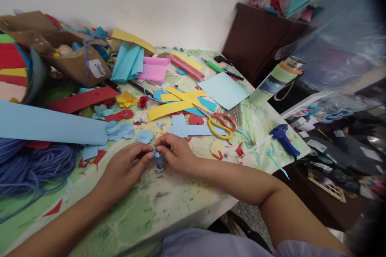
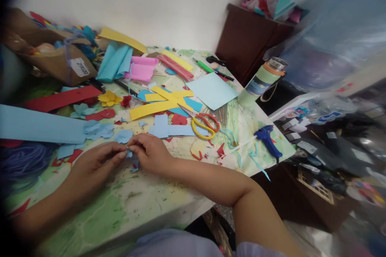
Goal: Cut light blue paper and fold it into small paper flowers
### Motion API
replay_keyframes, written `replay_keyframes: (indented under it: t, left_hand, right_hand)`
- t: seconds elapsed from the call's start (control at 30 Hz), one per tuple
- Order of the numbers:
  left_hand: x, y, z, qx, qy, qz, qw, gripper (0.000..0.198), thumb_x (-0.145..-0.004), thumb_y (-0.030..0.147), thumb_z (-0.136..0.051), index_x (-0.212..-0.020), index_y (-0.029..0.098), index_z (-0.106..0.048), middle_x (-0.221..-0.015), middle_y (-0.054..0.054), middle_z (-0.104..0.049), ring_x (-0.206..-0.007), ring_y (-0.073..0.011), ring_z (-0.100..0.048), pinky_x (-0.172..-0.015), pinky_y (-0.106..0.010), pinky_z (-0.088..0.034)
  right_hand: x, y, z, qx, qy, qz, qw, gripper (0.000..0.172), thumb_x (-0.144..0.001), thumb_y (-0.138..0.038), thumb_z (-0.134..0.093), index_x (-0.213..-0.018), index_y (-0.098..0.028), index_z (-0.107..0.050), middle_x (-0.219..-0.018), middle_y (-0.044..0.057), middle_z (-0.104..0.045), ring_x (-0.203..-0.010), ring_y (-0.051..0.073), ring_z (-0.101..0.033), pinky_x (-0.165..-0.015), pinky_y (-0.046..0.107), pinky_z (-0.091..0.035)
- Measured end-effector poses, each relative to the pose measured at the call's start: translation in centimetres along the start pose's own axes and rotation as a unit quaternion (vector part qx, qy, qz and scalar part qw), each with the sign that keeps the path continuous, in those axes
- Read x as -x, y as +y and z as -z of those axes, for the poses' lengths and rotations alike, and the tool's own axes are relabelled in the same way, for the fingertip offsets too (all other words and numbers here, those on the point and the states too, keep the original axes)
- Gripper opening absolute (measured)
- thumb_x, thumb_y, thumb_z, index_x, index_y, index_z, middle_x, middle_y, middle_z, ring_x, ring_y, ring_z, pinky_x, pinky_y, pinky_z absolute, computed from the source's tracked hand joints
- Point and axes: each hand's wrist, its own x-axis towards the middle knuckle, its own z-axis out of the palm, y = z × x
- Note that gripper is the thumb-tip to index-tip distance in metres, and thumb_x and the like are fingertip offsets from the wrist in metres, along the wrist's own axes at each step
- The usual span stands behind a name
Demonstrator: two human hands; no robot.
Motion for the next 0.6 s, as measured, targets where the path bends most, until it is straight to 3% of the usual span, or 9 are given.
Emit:
replay_keyframes:
  t: [0.1, 0.2, 0.33, 0.5, 0.6]
  left_hand:
    - [-0.10, 0.00, 0.03, 0.057, -0.010, 0.044, 0.997, 0.029, -0.088, 0.045, -0.045, -0.078, 0.022, -0.059, -0.069, 0.001, -0.058, -0.065, -0.0169, -0.053, -0.061, -0.028, -0.040]
    - [-0.25, -0.12, -0.14, 0.144, -0.005, 0.083, 0.986, 0.029, -0.087, 0.045, -0.047, -0.075, 0.020, -0.058, -0.064, 0.002, -0.055, -0.062, -0.0151, -0.051, -0.058, -0.026, -0.040]
    - [-0.34, -0.13, -0.51, 0.222, 0.002, 0.115, 0.968, 0.025, -0.083, 0.044, -0.054, -0.080, 0.019, -0.060, -0.063, 0.003, -0.054, -0.060, -0.0139, -0.050, -0.056, -0.025, -0.041]
    - [-0.08, 0.02, -0.71, 0.245, 0.015, 0.116, 0.962, 0.019, -0.078, 0.038, -0.062, -0.085, 0.020, -0.061, -0.078, 0.001, -0.062, -0.071, -0.0141, -0.055, -0.064, -0.025, -0.044]
    - [0.03, -0.11, -0.72, 0.255, 0.031, 0.129, 0.958, 0.018, -0.076, 0.036, -0.064, -0.083, 0.020, -0.060, -0.076, 0.002, -0.061, -0.069, -0.0135, -0.055, -0.063, -0.025, -0.043]
  right_hand:
    - [0.07, 0.04, -0.06, 0.007, -0.003, 0.005, 1.000, 0.005, -0.085, -0.020, -0.054, -0.086, -0.019, -0.058, -0.083, 0.001, -0.062, -0.078, 0.013, -0.057, -0.075, 0.025, -0.046]
    - [0.18, 0.24, -0.24, 0.003, -0.009, 0.010, 1.000, 0.013, -0.083, -0.020, -0.057, -0.096, -0.018, -0.058, -0.084, 0.002, -0.061, -0.078, 0.013, -0.056, -0.073, 0.026, -0.046]
    - [0.30, 0.53, -0.42, -0.041, -0.001, -0.021, 0.999, 0.019, -0.081, -0.018, -0.058, -0.100, -0.018, -0.056, -0.083, 0.001, -0.059, -0.076, 0.012, -0.056, -0.069, 0.024, -0.046]
    - [0.26, 0.68, -0.35, -0.088, -0.021, -0.035, 0.995, 0.023, -0.079, -0.016, -0.058, -0.101, -0.019, -0.055, -0.077, -0.002, -0.057, -0.069, 0.010, -0.054, -0.064, 0.023, -0.045]
    - [0.25, 0.71, -0.40, -0.110, -0.029, -0.055, 0.992, 0.023, -0.078, -0.015, -0.060, -0.101, -0.019, -0.054, -0.075, -0.003, -0.056, -0.066, 0.009, -0.054, -0.062, 0.022, -0.045]
